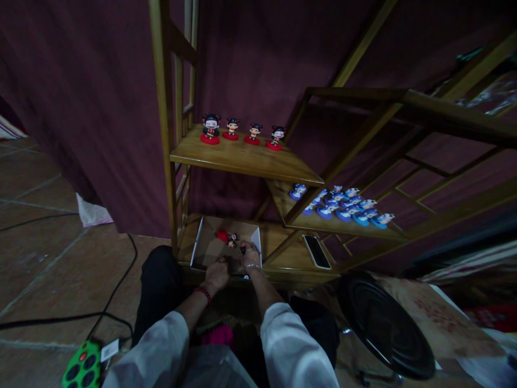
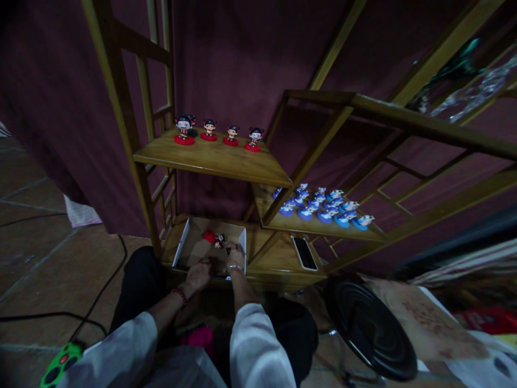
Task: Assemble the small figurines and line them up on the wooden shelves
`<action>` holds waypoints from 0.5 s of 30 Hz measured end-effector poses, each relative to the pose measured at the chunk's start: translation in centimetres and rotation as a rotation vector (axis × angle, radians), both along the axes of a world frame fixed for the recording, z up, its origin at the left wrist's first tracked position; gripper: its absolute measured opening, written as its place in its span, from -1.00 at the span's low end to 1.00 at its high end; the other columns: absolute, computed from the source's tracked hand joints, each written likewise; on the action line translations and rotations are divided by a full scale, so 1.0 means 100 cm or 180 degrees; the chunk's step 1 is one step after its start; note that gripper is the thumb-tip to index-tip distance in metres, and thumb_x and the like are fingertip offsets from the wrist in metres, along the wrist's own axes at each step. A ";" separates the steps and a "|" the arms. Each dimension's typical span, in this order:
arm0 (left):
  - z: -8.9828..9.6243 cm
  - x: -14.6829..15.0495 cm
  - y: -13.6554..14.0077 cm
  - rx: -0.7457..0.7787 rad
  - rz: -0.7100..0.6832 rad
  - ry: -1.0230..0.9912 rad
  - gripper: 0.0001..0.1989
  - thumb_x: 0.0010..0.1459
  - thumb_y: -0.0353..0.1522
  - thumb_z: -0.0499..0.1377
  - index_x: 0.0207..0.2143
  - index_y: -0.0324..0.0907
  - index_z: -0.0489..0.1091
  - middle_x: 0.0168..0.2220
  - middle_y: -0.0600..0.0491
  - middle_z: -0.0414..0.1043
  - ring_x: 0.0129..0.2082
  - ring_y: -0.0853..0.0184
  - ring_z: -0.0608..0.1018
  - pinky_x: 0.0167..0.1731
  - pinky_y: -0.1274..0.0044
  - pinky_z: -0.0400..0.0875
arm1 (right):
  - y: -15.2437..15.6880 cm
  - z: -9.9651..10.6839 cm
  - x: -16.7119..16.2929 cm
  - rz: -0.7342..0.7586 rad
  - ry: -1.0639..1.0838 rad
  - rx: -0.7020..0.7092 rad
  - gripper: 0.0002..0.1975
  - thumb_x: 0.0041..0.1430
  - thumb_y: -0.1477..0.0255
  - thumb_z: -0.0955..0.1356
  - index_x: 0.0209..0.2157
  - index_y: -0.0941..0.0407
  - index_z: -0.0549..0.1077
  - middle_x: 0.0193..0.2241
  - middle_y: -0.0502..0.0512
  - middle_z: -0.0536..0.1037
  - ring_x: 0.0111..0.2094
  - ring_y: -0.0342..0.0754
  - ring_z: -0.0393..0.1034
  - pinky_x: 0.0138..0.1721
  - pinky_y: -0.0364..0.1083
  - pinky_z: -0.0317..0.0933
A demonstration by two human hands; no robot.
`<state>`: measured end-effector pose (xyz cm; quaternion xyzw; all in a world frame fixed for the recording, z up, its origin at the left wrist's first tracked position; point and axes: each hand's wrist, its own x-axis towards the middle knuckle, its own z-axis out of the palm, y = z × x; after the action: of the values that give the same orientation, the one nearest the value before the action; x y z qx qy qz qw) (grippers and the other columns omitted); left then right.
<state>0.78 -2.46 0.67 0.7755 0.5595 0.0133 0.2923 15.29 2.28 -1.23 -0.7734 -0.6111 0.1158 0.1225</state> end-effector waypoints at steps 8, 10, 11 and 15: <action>-0.005 0.000 0.002 0.0226 0.0027 0.0073 -0.70 0.05 -0.51 -0.05 -0.23 -0.29 0.41 -0.12 -0.10 0.40 -0.11 0.30 0.45 -0.10 0.54 0.28 | 0.004 -0.003 0.000 -0.0022 -0.0027 -0.0098 -0.68 0.00 0.52 0.31 -0.15 0.04 0.37 -0.34 0.04 0.48 -0.37 -0.14 0.39 -0.34 -0.21 0.16; -0.005 0.000 0.002 0.0210 0.0002 0.0083 -0.72 0.05 -0.50 -0.04 -0.24 -0.29 0.41 -0.14 -0.10 0.42 -0.12 0.30 0.45 -0.10 0.54 0.29 | 0.003 -0.003 0.000 -0.0018 -0.0033 -0.0077 -0.70 0.00 0.50 0.31 -0.16 0.05 0.38 -0.30 0.05 0.47 -0.35 -0.14 0.40 -0.33 -0.22 0.17; -0.005 0.000 0.002 0.0203 -0.0003 0.0086 -0.72 0.05 -0.49 -0.03 -0.24 -0.29 0.41 -0.14 -0.11 0.42 -0.12 0.30 0.45 -0.10 0.53 0.29 | 0.003 -0.002 -0.001 -0.0010 -0.0036 -0.0053 -0.71 0.00 0.50 0.31 -0.17 0.05 0.39 -0.28 0.06 0.47 -0.34 -0.14 0.40 -0.31 -0.22 0.17; -0.002 -0.001 0.002 0.0200 0.0025 0.0086 -0.71 0.04 -0.49 -0.02 -0.22 -0.29 0.41 -0.12 -0.11 0.42 -0.11 0.29 0.45 -0.10 0.53 0.29 | 0.002 -0.001 -0.001 0.0024 -0.0040 0.0061 -0.69 -0.02 0.51 0.31 -0.17 0.03 0.40 -0.28 0.06 0.47 -0.30 -0.13 0.39 -0.27 -0.22 0.18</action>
<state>0.72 -2.24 0.44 0.7822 0.5657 0.0216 0.2601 15.19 2.45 -1.35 -0.7705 -0.6159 0.1055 0.1255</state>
